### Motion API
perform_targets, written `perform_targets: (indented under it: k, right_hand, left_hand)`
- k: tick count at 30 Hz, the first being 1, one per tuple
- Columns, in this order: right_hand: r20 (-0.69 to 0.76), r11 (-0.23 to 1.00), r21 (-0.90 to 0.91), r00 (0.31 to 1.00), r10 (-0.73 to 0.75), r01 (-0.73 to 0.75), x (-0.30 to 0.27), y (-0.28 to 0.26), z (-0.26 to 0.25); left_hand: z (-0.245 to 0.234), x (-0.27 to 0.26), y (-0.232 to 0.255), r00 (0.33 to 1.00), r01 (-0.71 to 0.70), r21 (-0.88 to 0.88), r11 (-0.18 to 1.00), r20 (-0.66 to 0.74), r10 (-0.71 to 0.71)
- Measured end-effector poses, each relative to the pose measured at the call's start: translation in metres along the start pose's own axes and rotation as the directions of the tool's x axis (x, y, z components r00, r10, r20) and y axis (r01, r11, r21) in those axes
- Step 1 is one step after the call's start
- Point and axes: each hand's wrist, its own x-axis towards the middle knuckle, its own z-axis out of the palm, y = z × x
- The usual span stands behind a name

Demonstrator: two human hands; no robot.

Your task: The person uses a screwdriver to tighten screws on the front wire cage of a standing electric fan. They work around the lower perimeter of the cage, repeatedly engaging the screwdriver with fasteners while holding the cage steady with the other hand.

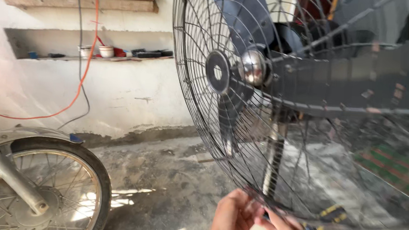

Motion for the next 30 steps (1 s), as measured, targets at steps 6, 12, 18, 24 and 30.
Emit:
perform_targets:
  k: [6,12,18,24,30]
  right_hand:
    - [0.187,0.806,-0.207,0.831,-0.523,0.554,0.073,0.061,-0.035]
    - [0.600,0.556,-0.325,0.621,-0.504,0.765,0.107,0.027,-0.058]
    - [0.325,0.453,-0.457,0.618,-0.716,0.765,0.087,0.054,-0.055]
    - [0.130,0.417,-0.603,0.600,-0.789,0.680,0.088,0.073,-0.075]
    - [0.123,0.592,-0.437,0.698,-0.706,0.677,0.070,0.073,-0.065]
  left_hand:
    - [-0.012,0.026,-0.002,0.999,0.000,0.019,1.000,0.050,-0.001]
    - [-0.019,0.029,0.011,0.989,0.066,-0.066,0.996,0.133,-0.057]
    - [-0.016,0.038,0.019,0.950,0.150,-0.044,0.988,0.284,-0.132]
    - [-0.034,0.067,0.020,0.963,0.124,0.088,0.988,0.228,-0.141]
    - [-0.052,0.096,0.009,0.935,0.119,0.151,0.981,0.314,-0.162]
